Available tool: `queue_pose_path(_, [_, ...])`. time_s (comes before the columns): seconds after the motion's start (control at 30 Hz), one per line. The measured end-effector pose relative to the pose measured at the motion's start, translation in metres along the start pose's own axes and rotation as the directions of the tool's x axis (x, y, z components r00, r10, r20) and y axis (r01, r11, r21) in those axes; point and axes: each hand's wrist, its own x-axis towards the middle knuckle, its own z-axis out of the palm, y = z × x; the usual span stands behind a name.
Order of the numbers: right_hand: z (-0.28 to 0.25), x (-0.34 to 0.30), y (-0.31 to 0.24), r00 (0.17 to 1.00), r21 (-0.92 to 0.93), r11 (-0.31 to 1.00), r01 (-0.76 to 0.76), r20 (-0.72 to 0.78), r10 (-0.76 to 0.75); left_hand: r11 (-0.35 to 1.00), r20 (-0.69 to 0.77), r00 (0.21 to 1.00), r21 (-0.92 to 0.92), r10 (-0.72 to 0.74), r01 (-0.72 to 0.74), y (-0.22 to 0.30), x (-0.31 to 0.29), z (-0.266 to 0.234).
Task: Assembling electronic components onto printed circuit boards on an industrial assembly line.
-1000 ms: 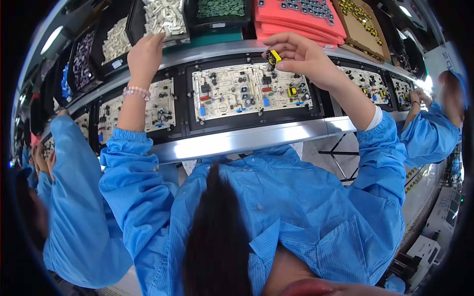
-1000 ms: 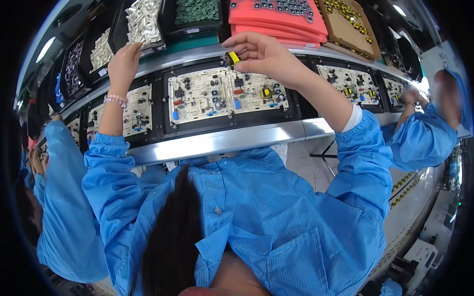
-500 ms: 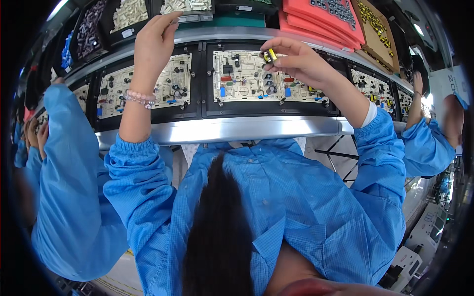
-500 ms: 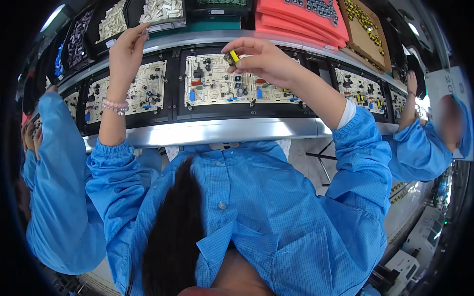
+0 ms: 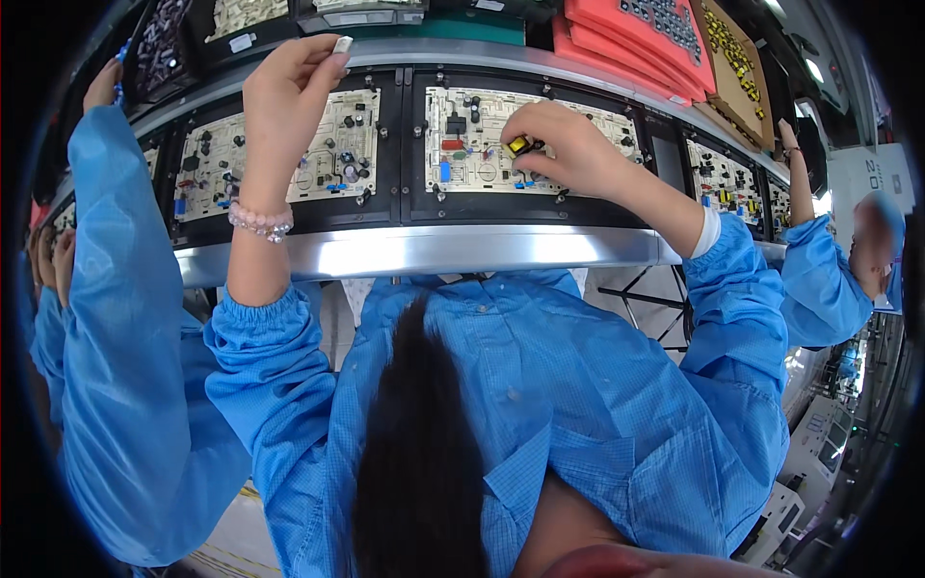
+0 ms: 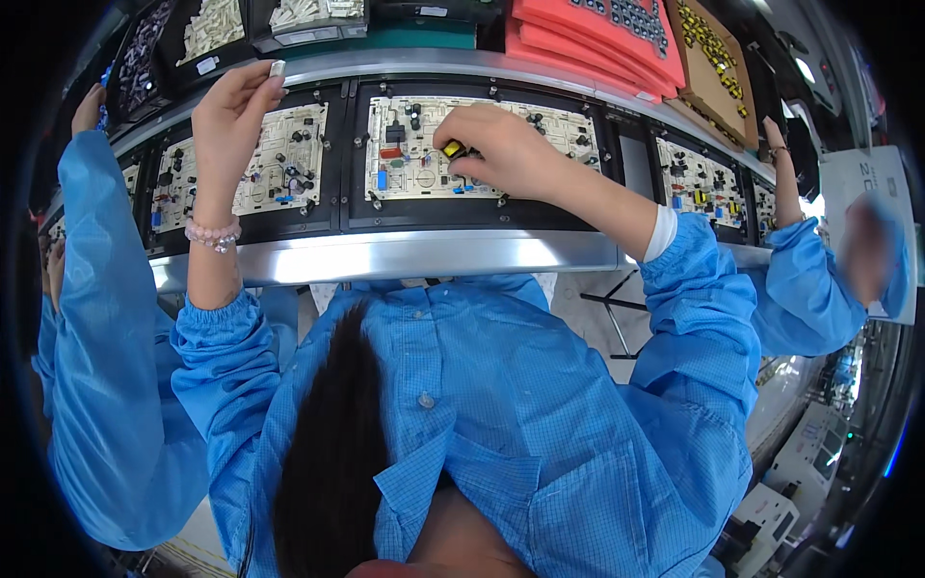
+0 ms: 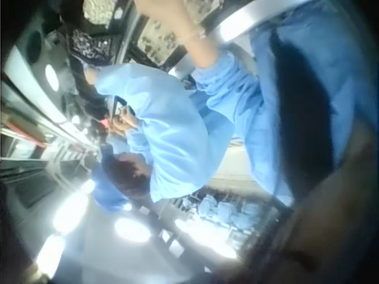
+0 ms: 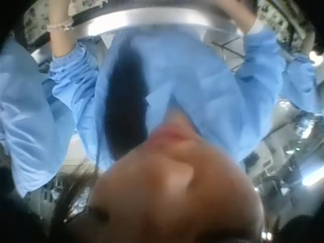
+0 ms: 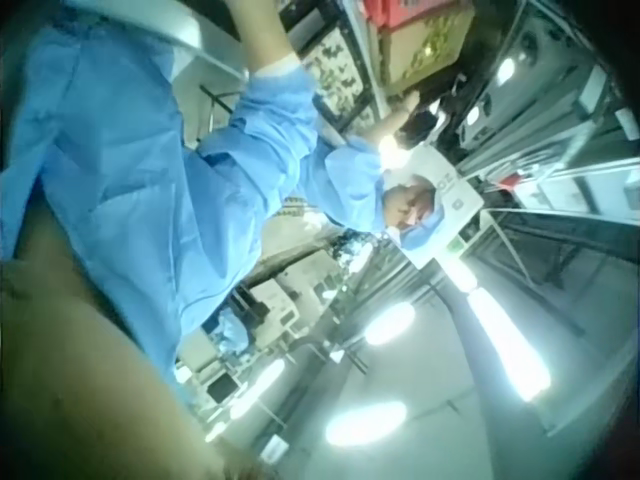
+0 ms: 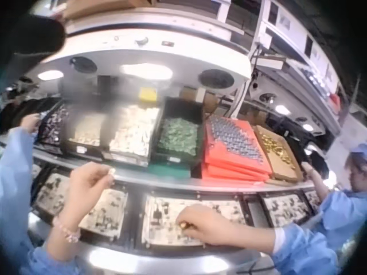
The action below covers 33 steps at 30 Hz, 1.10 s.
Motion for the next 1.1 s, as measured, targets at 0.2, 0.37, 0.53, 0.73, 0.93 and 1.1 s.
queue_pose_path(0.2, [-0.002,0.001,0.005,0.999,-0.032,0.998,0.052,0.006,-0.052,1.0,0.015,1.0,0.023,0.005,-0.005,0.002,-0.01,-0.004])
queue_pose_path(0.37, [-0.005,0.007,0.006,0.969,-0.031,0.979,0.203,0.147,-0.196,0.999,0.006,0.999,0.028,0.036,-0.036,0.003,-0.009,-0.007])
queue_pose_path(0.53, [-0.008,0.007,-0.002,0.987,-0.033,0.99,0.138,0.089,-0.134,0.991,0.009,0.995,0.088,0.103,-0.103,0.003,-0.013,-0.013])
queue_pose_path(0.73, [-0.003,0.004,0.0,0.996,-0.179,0.98,0.082,0.037,-0.076,0.956,0.051,0.995,0.28,0.08,-0.091,0.008,-0.017,-0.031])
queue_pose_path(0.93, [0.002,0.003,0.001,1.0,-0.107,0.994,-0.007,-0.014,0.006,0.955,-0.008,1.0,0.295,0.022,-0.019,-0.001,-0.026,-0.046])
queue_pose_path(1.1, [0.006,-0.001,0.005,0.998,-0.086,0.996,-0.008,-0.061,0.003,0.938,-0.05,0.996,0.336,-0.068,0.081,-0.005,-0.027,-0.059])
